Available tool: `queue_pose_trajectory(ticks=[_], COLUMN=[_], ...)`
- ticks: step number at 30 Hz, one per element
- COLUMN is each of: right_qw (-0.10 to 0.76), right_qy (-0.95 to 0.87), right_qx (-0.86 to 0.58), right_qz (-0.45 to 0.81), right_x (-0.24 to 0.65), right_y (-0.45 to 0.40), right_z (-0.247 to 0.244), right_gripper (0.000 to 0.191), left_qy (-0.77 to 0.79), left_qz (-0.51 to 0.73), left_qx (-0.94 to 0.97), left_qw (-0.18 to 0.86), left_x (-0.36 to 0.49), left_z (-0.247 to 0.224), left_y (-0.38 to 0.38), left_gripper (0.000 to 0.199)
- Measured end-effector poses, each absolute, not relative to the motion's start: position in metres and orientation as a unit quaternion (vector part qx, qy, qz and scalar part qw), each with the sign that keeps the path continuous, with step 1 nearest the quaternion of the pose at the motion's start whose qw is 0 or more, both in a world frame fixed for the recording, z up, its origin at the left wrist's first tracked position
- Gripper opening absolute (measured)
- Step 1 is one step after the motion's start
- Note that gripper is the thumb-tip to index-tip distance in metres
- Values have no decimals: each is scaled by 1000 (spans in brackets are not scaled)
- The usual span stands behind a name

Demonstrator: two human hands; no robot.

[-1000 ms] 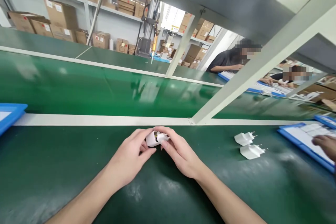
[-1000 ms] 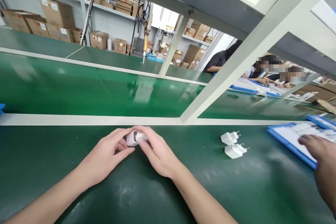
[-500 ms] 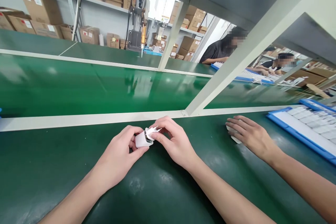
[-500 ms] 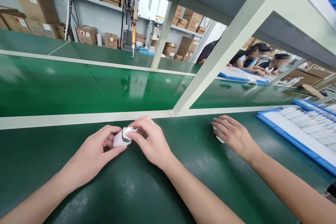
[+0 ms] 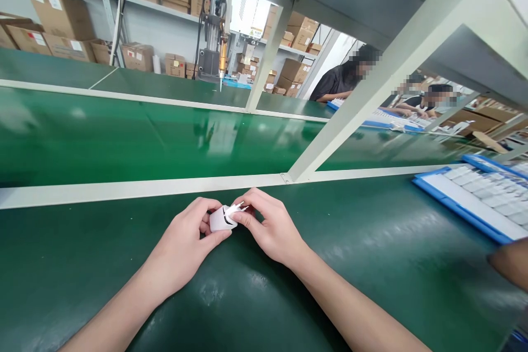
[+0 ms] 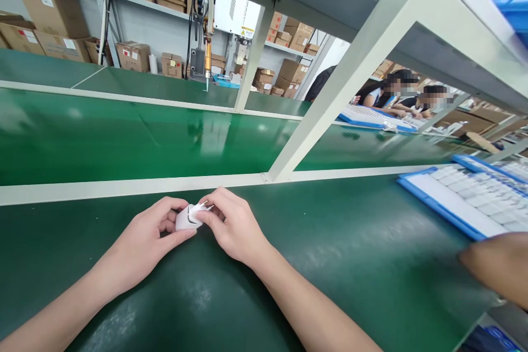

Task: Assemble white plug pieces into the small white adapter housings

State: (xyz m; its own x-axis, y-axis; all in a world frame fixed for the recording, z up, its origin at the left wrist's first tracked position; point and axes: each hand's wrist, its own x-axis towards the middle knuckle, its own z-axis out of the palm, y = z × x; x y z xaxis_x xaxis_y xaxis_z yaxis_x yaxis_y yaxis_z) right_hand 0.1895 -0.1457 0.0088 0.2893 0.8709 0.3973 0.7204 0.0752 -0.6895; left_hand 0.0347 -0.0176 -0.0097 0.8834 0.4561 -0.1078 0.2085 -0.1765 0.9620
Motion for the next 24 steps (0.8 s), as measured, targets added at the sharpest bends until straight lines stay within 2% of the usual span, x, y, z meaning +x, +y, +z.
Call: queue_pose_trajectory(ticks=[7,18,24], right_qw=[434,439,409], right_qy=[-578,-571,-588], right_qx=[-686,-689,-694], right_qz=[81,78,72], right_x=[188,185,187], right_y=[-145,-146,-147], right_z=[10,12,12], right_gripper=[5,7,6], left_qy=[218,211,206], left_qz=[101,105,112], left_qx=[749,739,753], left_qw=[617,632,615], left_x=[34,35,35], left_z=[-7,-8,-10], left_y=[-16,-16,-16], left_gripper=[39,35,34])
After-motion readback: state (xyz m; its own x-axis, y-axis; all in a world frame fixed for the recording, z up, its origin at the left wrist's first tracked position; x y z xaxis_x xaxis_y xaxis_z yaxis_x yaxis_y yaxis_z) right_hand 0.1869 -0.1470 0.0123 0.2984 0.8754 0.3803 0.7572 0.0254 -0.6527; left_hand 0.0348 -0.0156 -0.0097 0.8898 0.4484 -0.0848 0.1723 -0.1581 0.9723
